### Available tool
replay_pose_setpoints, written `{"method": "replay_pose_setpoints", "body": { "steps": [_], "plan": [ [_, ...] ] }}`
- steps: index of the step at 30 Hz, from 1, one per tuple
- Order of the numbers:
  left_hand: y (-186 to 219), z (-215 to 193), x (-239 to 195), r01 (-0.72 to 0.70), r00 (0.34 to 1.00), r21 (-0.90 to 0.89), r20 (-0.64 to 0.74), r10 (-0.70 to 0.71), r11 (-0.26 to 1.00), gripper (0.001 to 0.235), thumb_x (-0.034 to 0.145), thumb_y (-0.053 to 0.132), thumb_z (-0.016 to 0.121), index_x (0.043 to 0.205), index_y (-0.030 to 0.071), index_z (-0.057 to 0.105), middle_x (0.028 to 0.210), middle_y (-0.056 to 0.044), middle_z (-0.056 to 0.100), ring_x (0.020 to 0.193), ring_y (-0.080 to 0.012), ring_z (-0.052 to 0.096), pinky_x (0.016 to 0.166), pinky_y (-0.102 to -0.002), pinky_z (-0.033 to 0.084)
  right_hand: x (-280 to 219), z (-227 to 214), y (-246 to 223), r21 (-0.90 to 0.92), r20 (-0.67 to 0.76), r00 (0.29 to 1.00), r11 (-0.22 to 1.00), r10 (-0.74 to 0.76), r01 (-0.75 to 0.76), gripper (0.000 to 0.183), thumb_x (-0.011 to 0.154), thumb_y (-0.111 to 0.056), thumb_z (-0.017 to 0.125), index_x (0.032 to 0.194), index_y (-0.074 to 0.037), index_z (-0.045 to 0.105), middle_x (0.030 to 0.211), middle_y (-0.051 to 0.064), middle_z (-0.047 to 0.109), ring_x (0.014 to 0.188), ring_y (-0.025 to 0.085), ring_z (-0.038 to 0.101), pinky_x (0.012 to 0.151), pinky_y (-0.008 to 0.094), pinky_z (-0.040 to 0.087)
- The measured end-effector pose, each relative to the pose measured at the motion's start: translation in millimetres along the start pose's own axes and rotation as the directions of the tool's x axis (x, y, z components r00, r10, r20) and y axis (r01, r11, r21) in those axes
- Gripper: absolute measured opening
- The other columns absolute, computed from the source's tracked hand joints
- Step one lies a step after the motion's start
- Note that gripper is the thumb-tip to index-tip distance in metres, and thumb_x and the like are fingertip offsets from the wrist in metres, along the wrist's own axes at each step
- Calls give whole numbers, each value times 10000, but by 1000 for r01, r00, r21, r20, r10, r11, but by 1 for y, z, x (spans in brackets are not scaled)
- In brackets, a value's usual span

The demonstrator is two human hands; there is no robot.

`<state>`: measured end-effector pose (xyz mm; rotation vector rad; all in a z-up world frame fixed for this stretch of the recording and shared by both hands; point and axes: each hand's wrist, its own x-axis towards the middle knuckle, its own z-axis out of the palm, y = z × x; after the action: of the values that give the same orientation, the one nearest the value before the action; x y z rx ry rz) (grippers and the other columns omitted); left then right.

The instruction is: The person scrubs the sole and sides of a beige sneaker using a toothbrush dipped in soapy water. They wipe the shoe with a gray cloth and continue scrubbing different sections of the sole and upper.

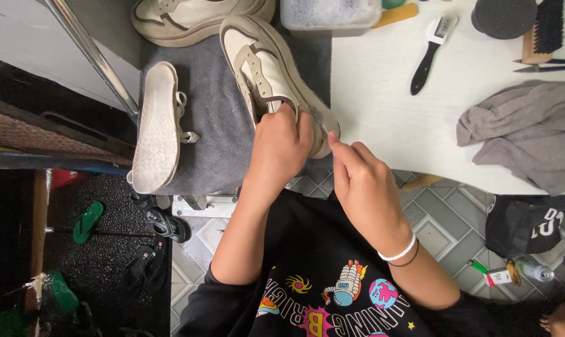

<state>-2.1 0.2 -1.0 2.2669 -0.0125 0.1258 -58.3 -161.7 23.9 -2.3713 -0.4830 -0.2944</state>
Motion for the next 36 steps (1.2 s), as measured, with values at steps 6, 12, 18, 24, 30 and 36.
{"method": "replay_pose_setpoints", "body": {
  "steps": [6, 12, 18, 24, 30, 36],
  "plan": [
    [-2, -1, 0, -9, 1000, -31, -7, 9, 999, 361, 972, 151, 453, 705, -44, 599, 472, -185, 519, 390, -227, 560, 337, -355, 426, -36, -7, 11, -27, -2, 999, 999, 37, -37, 204, 1002, 5, 615, 1155, 31, 747, 685, 113, 602, 574, 246, 686, 463, 290, 550],
    [-4, -3, -5, -22, 1000, -50, -10, 21, 999, 369, 972, 153, 463, 703, -62, 595, 479, -210, 520, 407, -231, 566, 344, -367, 428, -27, -11, 6, 2, -7, 999, 999, 41, -41, 180, 1011, 7, 620, 1128, 44, 752, 673, 136, 593, 570, 261, 679, 464, 305, 547],
    [-9, -1, -2, -40, 999, -41, -19, 39, 998, 377, 966, 177, 470, 656, -22, 551, 441, -155, 443, 363, -193, 446, 330, -357, 359, 25, -2, 24, -23, 54, 998, 999, -44, 46, 186, 1016, 34, 585, 1088, 37, 756, 634, 103, 565, 504, 239, 630, 449, 317, 509],
    [-11, -7, -10, 7, 999, -117, -41, -12, 993, 388, 972, 168, 455, 603, 53, 494, 411, -83, 399, 426, -98, 397, 333, -284, 349, 35, -9, 27, 51, 124, 992, 999, -20, 14, 176, 1001, 29, 588, 1043, 28, 759, 611, 120, 581, 500, 251, 640, 446, 307, 496],
    [-32, -2, -20, -31, 997, -202, -79, 16, 979, 486, 1017, 112, 463, 533, 87, 426, 361, -60, 335, 393, -53, 295, 325, -229, 287, -14, -16, 34, 65, 23, 999, 997, -46, 45, 205, 988, 36, 621, 1137, 17, 762, 640, 108, 589, 524, 202, 627, 499, 278, 518],
    [-40, -3, -25, -55, 996, -255, -88, 33, 965, 515, 1028, 92, 467, 516, 93, 414, 331, -79, 339, 365, -61, 274, 321, -224, 277, -53, -11, 38, 19, -23, 997, 997, -72, 73, 254, 946, -4, 682, 1159, -81, 796, 710, 28, 642, 567, 157, 649, 532, 234, 547]
  ]
}}
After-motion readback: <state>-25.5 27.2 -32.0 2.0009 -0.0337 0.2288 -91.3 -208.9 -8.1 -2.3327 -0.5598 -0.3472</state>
